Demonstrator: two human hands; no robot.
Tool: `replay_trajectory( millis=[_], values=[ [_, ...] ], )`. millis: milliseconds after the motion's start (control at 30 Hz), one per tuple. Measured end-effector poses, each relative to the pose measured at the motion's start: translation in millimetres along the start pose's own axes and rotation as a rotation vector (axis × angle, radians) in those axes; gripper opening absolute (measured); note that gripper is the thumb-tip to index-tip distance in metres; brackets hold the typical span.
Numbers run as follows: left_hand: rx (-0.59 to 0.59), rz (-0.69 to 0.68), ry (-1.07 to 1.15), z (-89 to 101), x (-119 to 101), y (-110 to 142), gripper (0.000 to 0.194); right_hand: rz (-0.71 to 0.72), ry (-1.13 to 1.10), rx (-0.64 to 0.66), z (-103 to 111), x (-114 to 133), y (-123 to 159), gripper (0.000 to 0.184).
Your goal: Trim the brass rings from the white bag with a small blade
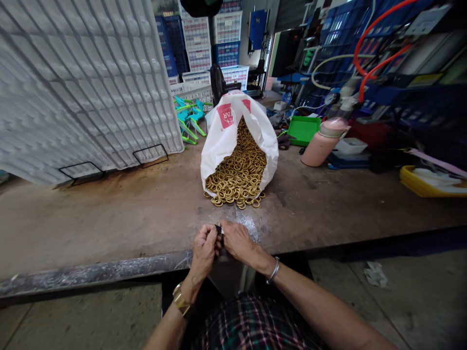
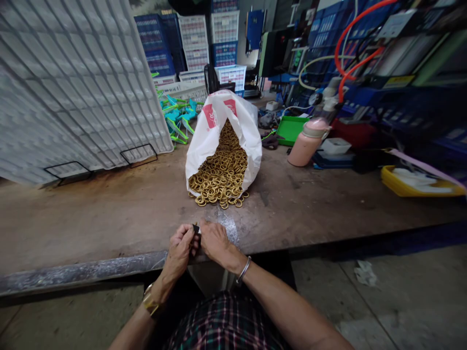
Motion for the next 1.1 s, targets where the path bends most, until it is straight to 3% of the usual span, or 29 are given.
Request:
replay_trajectory(
  millis=[300, 500, 633, 767, 933, 1100],
  values=[
    [0.002, -0.046, -0.007, 0.5, -2, 2, 0.034, 0.039, 0.030, 0.054, 2, 1, -2, 0.026],
    [0.124, -0.006, 0.160, -6.8, -9, 15, 0.028, -0.023, 0.006, -0.018, 6, -20, -20, 0.027],
    [0.095, 0.054, 0.454, -3.5, -8, 12, 0.026, -0.044, -0.344, -0.067, 12, -32, -24, 0.023],
    [0.082, 0.127, 0.618, -3.5, -1, 7, 0.027, 0.038, -0.716, 0.007, 11, -21, -16, 0.024],
    [0.072, 0.142, 0.598, -5.7, 3, 8, 0.031, 0.115, -0.953, 0.126, 6, -4, -9, 0.021],
    [0.063, 0.131, 0.494, -5.5, 1, 8, 0.029, 0.048, -1.072, 0.136, -7, -14, -14, 0.012]
  ],
)
Point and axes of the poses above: each hand's wrist, its own y-axis away from the middle knuckle, its own z-axis out of the back of the hand, x = y × z, the point moved 9 cm from there along -y, towards the middle knuckle, and after that the axes turned 7 degrees about -z, right-handed, at the moved point
